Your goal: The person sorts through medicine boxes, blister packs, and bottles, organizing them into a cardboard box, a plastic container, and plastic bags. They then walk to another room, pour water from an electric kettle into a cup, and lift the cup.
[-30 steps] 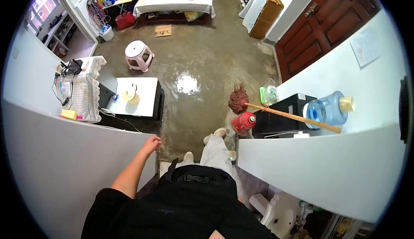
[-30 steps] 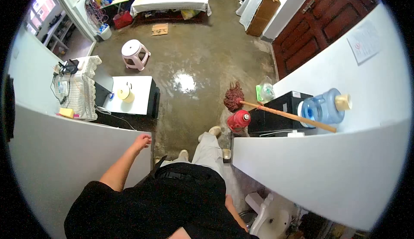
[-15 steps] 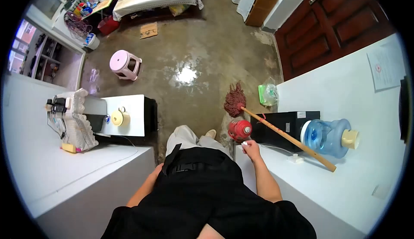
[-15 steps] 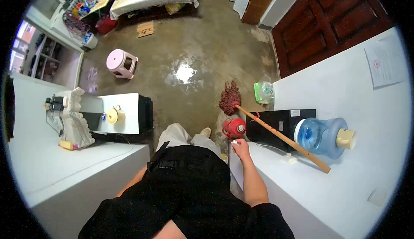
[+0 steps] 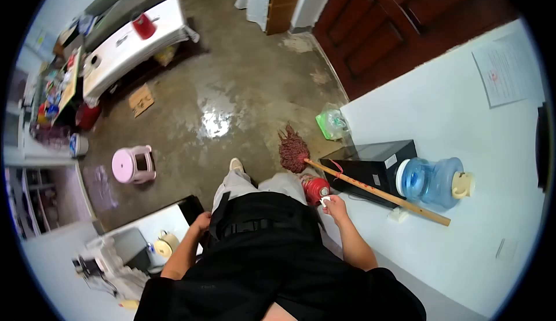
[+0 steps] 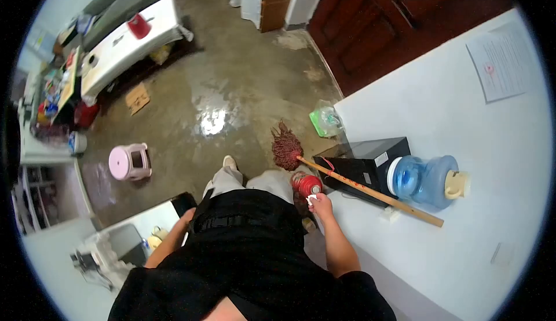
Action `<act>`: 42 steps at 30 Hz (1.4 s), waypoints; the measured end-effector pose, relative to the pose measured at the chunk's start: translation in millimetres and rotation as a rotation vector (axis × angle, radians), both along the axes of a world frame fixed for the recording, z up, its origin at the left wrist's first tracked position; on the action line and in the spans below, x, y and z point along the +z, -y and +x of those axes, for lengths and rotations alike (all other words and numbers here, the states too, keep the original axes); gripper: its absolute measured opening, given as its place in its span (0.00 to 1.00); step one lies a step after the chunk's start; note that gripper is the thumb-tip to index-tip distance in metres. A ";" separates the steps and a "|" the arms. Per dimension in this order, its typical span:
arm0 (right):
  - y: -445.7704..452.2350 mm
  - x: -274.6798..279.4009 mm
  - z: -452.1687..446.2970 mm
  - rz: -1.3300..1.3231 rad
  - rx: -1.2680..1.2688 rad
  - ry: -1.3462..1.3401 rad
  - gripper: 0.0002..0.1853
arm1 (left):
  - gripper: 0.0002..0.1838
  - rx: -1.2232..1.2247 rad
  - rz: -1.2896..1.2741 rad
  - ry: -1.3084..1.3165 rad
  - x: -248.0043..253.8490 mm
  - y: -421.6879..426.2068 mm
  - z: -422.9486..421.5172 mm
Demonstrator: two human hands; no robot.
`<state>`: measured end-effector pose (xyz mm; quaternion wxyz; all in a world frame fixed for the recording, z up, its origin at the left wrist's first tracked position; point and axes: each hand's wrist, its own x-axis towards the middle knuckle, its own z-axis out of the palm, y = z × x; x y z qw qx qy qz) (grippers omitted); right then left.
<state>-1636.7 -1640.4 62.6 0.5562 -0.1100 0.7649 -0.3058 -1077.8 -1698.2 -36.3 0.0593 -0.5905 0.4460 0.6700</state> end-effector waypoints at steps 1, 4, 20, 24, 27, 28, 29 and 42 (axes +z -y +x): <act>10.5 5.6 7.4 -0.019 -0.055 -0.011 0.09 | 0.12 0.048 0.051 0.008 8.2 38.0 5.6; 37.9 7.3 11.4 -0.086 -0.221 -0.004 0.11 | 0.08 0.258 -0.052 0.072 21.9 145.1 35.0; 283.0 -82.4 -219.5 -0.213 -0.949 0.063 0.23 | 0.29 -0.255 -0.098 -0.373 79.0 333.1 -110.6; 305.8 -98.0 -255.3 -0.060 -0.978 0.057 0.28 | 0.25 -0.511 -0.251 -0.066 83.6 342.0 -144.7; 309.8 -105.6 -262.2 0.008 -0.912 0.096 0.29 | 0.16 -0.042 0.038 0.147 86.2 373.2 -173.6; 313.0 -104.2 -260.0 0.032 -0.875 0.117 0.29 | 0.16 0.028 0.005 0.124 92.4 381.0 -181.9; 314.3 -101.8 -258.4 0.054 -0.837 0.136 0.28 | 0.15 0.099 -0.028 0.099 104.2 387.9 -192.0; 371.4 -118.5 -163.4 0.145 0.398 0.269 0.08 | 0.16 0.045 -0.309 0.141 104.2 352.0 -225.2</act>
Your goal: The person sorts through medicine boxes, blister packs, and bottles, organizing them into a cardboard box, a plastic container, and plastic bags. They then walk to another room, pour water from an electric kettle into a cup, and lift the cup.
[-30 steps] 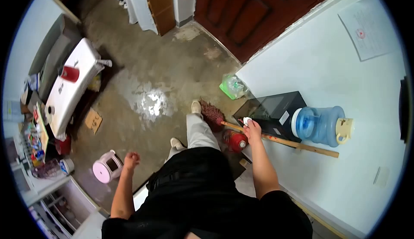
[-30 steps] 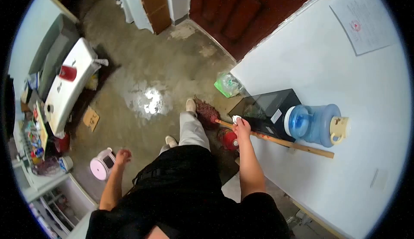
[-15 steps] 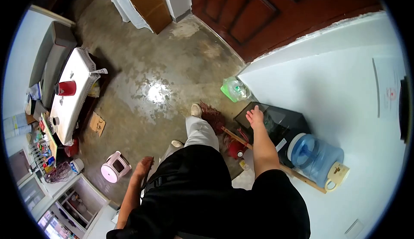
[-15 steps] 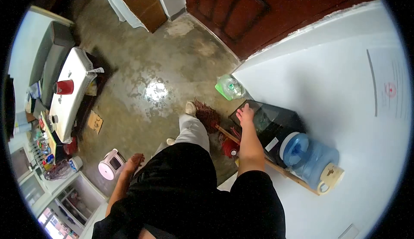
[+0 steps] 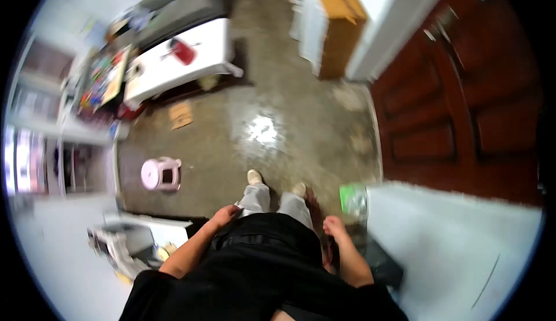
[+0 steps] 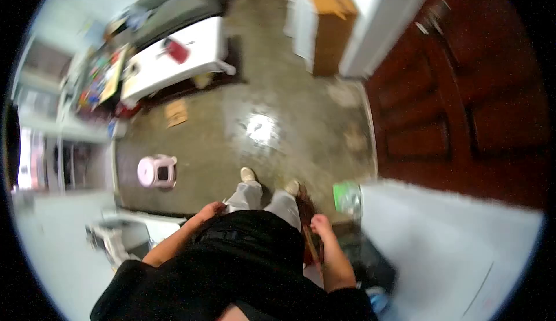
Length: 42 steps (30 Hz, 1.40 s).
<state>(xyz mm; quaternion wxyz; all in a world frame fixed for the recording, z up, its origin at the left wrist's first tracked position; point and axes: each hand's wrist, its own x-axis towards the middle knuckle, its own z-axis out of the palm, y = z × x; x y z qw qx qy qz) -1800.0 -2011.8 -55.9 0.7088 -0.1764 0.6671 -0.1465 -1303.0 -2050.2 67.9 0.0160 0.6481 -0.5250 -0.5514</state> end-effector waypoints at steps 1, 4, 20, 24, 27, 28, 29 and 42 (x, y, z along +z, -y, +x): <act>18.0 14.5 9.4 0.019 0.001 0.027 0.12 | 0.15 0.042 -0.054 0.020 -4.8 -1.3 1.7; 68.9 27.7 36.0 0.016 0.244 -0.061 0.08 | 0.12 0.442 0.006 -0.086 -1.7 -5.0 3.3; 231.5 86.1 152.3 -0.038 0.649 -0.151 0.12 | 0.10 1.278 0.069 -0.532 -90.0 8.6 160.4; 251.7 107.0 207.3 0.027 0.617 -0.162 0.07 | 0.10 1.135 0.043 -0.377 -67.5 33.5 253.5; 280.6 95.7 258.2 0.040 0.646 -0.148 0.06 | 0.10 1.264 0.005 -0.315 -67.3 29.4 304.5; 292.8 90.3 274.7 0.038 0.661 -0.138 0.06 | 0.10 1.336 0.015 -0.284 -66.4 32.1 318.8; 304.3 85.4 290.7 0.035 0.683 -0.126 0.06 | 0.10 1.355 0.043 -0.275 -70.0 30.8 332.1; 658.2 -10.9 481.3 0.102 0.888 0.026 0.12 | 0.09 1.396 0.028 -0.093 8.2 115.8 332.1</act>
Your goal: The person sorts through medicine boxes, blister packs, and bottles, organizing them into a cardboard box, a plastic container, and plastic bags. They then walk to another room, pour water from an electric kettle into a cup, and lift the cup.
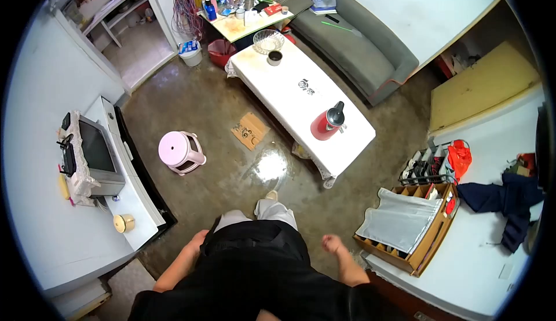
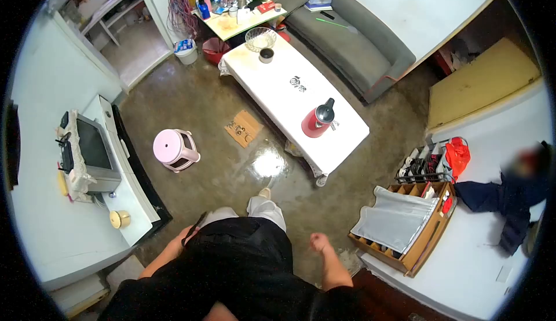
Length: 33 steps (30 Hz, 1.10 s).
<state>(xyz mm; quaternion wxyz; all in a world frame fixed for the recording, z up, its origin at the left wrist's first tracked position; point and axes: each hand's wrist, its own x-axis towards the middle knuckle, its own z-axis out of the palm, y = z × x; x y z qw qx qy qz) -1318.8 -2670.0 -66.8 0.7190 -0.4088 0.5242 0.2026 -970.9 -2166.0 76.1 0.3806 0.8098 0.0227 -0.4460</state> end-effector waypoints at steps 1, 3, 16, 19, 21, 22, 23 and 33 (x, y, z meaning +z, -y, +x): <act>25.9 34.5 47.4 -0.298 0.232 -0.028 0.13 | 0.09 0.029 0.046 0.065 -0.7 7.7 2.2; 98.2 37.4 104.9 -0.448 0.345 0.089 0.08 | 0.08 0.138 0.056 0.072 -8.0 17.5 4.7; 256.7 101.6 377.5 -1.123 0.592 0.230 0.31 | 0.15 0.111 -0.024 -0.076 -80.5 66.8 101.3; 245.9 125.8 394.4 -1.128 0.640 0.096 0.33 | 0.16 -0.032 -0.073 -0.011 -118.2 65.8 144.8; 249.7 139.2 413.8 -1.207 0.708 0.067 0.35 | 0.16 -0.176 0.029 -0.078 -125.1 69.8 194.4; 253.2 139.9 418.3 -1.283 0.763 0.101 0.35 | 0.16 -0.244 0.085 -0.116 -125.5 73.0 215.9; 254.6 138.9 419.8 -1.350 0.819 0.134 0.36 | 0.16 -0.111 0.063 -0.185 -100.3 81.4 241.4; 314.7 145.2 548.6 -1.361 1.366 -0.184 0.33 | 0.09 0.613 -0.104 -0.070 -4.4 137.3 395.4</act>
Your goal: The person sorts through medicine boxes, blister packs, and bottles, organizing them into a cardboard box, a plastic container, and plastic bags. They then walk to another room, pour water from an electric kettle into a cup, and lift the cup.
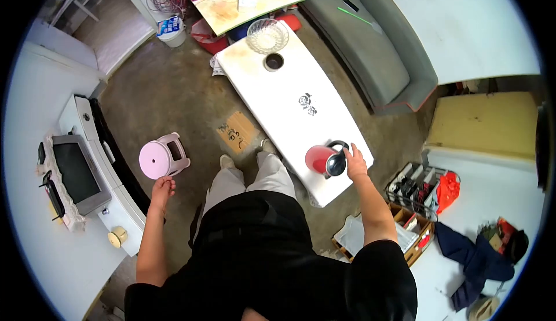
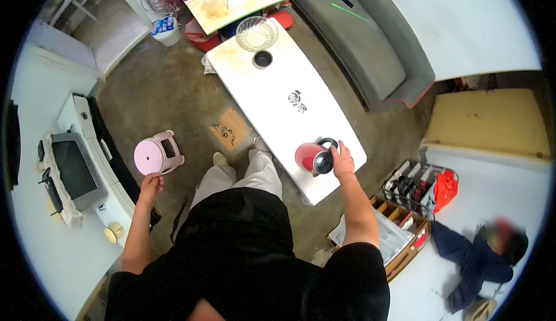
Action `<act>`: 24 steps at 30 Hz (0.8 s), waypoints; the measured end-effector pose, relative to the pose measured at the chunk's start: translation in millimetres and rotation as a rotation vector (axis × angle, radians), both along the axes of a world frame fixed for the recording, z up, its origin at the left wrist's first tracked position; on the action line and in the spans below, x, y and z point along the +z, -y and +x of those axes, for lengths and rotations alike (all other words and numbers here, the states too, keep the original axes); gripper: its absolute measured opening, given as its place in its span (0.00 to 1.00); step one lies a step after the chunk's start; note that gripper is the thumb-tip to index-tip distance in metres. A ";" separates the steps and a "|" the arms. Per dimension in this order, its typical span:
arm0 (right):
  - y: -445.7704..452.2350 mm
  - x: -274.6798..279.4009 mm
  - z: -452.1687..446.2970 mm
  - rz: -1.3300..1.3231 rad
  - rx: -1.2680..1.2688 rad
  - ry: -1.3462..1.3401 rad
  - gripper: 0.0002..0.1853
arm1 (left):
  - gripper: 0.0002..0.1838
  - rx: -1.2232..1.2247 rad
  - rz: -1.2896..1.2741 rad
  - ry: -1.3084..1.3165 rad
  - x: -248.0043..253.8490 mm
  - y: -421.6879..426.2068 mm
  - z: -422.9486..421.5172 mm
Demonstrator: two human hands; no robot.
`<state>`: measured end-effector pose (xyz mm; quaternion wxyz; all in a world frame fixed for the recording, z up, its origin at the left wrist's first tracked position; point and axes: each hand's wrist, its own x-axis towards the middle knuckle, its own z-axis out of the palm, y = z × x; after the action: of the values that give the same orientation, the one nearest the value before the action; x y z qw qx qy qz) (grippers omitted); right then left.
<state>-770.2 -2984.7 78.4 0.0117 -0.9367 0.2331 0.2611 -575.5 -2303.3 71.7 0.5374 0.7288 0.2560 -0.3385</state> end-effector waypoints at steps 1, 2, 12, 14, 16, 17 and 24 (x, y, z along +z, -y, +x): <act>13.9 -16.2 4.9 -0.043 0.098 -0.053 0.32 | 0.09 0.039 -0.002 0.020 8.6 10.8 -0.9; 23.2 -20.6 13.8 -0.039 0.191 -0.134 0.32 | 0.09 0.014 -0.048 0.001 7.7 17.6 -9.1; 58.6 -57.1 56.7 0.155 0.378 -0.336 0.12 | 0.12 -0.587 0.031 -0.036 10.5 99.4 -147.6; 72.3 -72.1 54.1 0.286 0.443 -0.258 0.09 | 0.14 -0.637 0.119 -0.016 8.6 110.9 -149.6; 78.8 -78.4 61.4 0.358 0.478 -0.351 0.09 | 0.14 -0.614 0.153 -0.018 -5.4 111.7 -153.0; 76.1 -63.6 72.4 0.411 0.411 -0.343 0.09 | 0.14 -0.603 0.171 -0.018 -11.3 112.5 -153.2; 89.9 -46.5 129.3 0.846 -0.092 -0.006 0.16 | 0.15 -0.237 0.101 -0.132 12.9 160.3 -119.3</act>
<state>-640.8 -3074.6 32.0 0.4063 -0.8371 0.1471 0.3356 -694.8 -2463.6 84.6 0.4382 0.7561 0.2198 -0.4336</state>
